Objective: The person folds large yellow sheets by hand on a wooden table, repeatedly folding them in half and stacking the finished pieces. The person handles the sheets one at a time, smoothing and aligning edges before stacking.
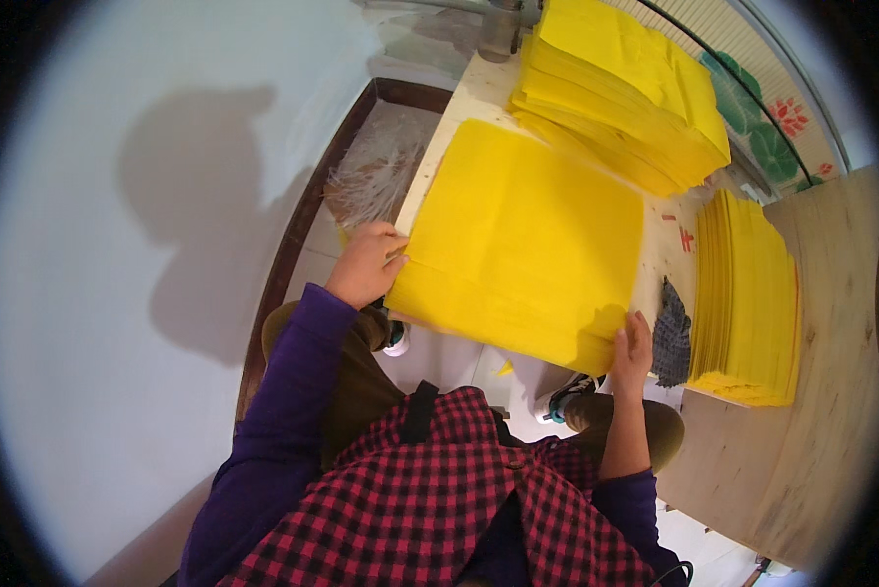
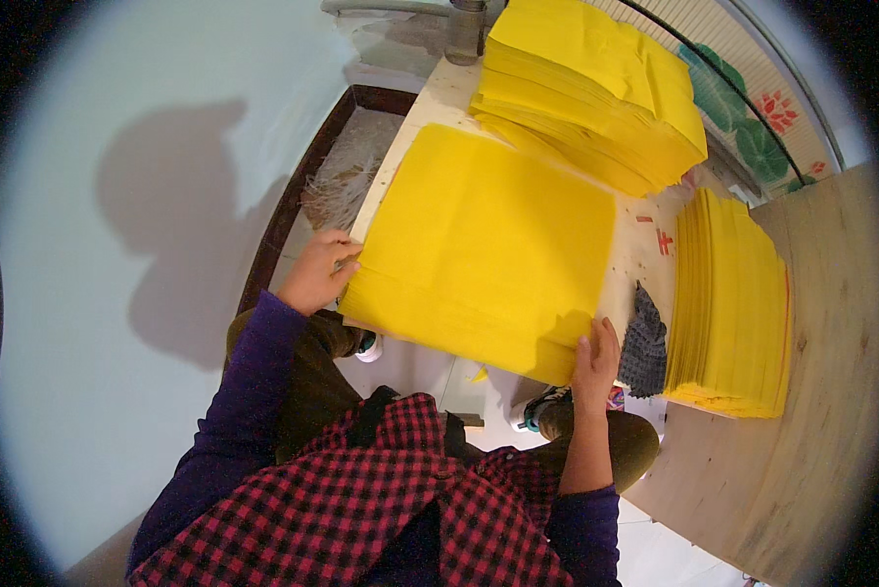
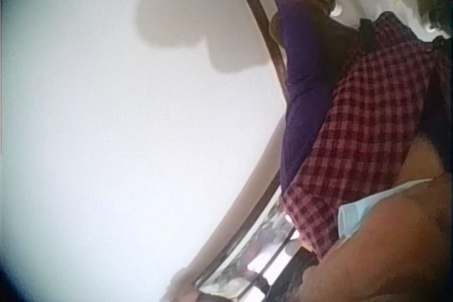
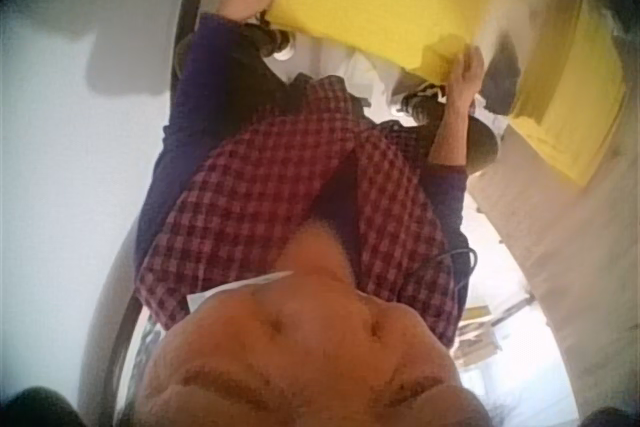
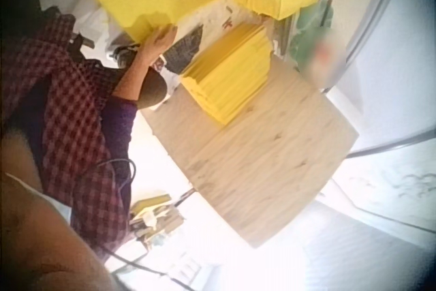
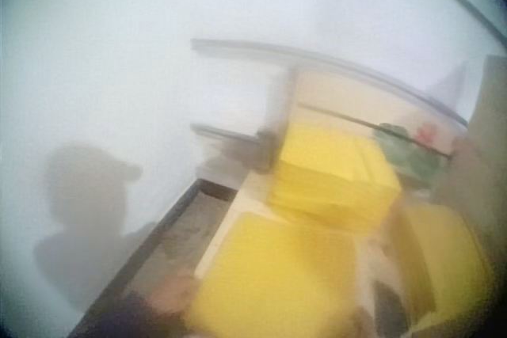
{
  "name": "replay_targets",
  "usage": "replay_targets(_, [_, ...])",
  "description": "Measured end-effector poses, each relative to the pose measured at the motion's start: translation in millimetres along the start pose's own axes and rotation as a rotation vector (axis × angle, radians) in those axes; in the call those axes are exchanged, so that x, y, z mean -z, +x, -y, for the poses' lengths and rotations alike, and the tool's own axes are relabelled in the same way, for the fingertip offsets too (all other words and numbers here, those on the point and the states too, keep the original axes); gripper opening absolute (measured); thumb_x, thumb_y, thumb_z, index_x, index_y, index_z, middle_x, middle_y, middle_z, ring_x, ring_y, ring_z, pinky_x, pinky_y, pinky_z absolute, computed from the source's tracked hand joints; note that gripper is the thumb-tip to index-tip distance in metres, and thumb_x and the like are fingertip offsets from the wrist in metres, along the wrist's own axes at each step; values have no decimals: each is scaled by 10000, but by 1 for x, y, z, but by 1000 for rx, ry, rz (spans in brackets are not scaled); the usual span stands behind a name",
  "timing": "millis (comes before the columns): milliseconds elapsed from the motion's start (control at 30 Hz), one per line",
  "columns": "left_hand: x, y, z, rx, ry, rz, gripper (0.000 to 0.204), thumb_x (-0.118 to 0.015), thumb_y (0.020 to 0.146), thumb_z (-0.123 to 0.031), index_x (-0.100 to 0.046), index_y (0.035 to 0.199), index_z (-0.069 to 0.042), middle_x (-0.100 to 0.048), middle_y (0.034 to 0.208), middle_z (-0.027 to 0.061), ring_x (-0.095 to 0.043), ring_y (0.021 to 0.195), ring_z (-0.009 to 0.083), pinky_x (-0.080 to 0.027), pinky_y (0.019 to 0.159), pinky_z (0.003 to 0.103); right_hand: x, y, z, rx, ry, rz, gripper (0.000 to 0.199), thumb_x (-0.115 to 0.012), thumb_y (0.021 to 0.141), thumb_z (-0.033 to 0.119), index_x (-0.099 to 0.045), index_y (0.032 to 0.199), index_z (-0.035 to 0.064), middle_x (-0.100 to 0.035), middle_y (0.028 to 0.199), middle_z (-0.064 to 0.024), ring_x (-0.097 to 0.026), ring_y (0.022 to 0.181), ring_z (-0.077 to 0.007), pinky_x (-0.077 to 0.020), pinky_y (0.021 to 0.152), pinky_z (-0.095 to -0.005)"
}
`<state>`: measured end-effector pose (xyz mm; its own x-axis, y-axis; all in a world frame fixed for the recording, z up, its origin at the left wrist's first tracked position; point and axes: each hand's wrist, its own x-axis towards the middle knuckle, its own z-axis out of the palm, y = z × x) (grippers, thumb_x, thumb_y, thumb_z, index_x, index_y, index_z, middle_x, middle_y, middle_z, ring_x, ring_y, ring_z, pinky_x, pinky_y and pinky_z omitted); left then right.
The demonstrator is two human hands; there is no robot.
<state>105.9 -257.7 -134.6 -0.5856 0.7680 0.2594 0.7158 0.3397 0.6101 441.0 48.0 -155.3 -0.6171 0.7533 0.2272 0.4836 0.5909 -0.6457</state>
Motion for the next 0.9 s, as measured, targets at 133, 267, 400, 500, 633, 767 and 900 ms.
replay_targets(133, [-4,-4,4,-20,-1,-2,214,-637,793,-78,-662,987,10,-599,1012,169,-544,985,356,-439,874,403,3,1,-1,43,-71,6,324,-533,919,125,-548,1213,-11,-490,1341,-204,-466,1244,-342,-345,1052,-377])
replay_targets(267, [-8,-7,2,51,-101,-50,245,-643,802,-86,-643,1032,-1,-579,1067,172,-540,1024,343,-429,906,387,4,3,1,65,-87,12,336,-536,918,130,-536,1224,-8,-487,1336,-215,-455,1246,-360,-338,1056,-396])
replay_targets(400, [4,-12,-12,14,-98,7,368,-678,773,-80,-614,1133,-41,-527,1242,163,-482,1171,333,-380,1001,389,5,2,2,47,-63,33,359,-550,910,128,-521,1242,-6,-472,1340,-227,-428,1258,-378,-323,1065,-427])
replay_targets(500, [15,-17,-31,-126,42,159,544,-718,744,-115,-541,1258,-82,-466,1354,153,-400,1286,326,-312,1073,429,6,1,4,37,-61,44,367,-563,903,129,-521,1244,-2,-462,1352,-219,-420,1265,-376,-319,1071,-420])
replay_targets(633, [0,-30,-60,-336,260,344,745,-759,699,-172,-436,1367,-115,-411,1414,141,-298,1374,305,-222,1123,499,8,0,7,18,-75,64,390,-587,890,133,-519,1250,0,-449,1369,-204,-413,1271,-370,-316,1076,-408])
replay_targets(767, [-25,-31,-63,-342,358,396,689,-705,702,-114,-457,1344,-102,-421,1406,141,-334,1360,292,-221,1121,511,10,0,6,21,-77,67,402,-595,885,138,-516,1255,2,-450,1370,-200,-414,1274,-359,-316,1078,-402])
replay_targets(900, [-30,-28,-57,-343,401,363,611,-650,746,-91,-465,1328,-88,-423,1403,137,-367,1339,284,-224,1117,506,13,-1,1,34,-17,34,392,-582,894,144,-514,1252,1,-455,1365,-206,-424,1269,-361,-325,1072,-400])
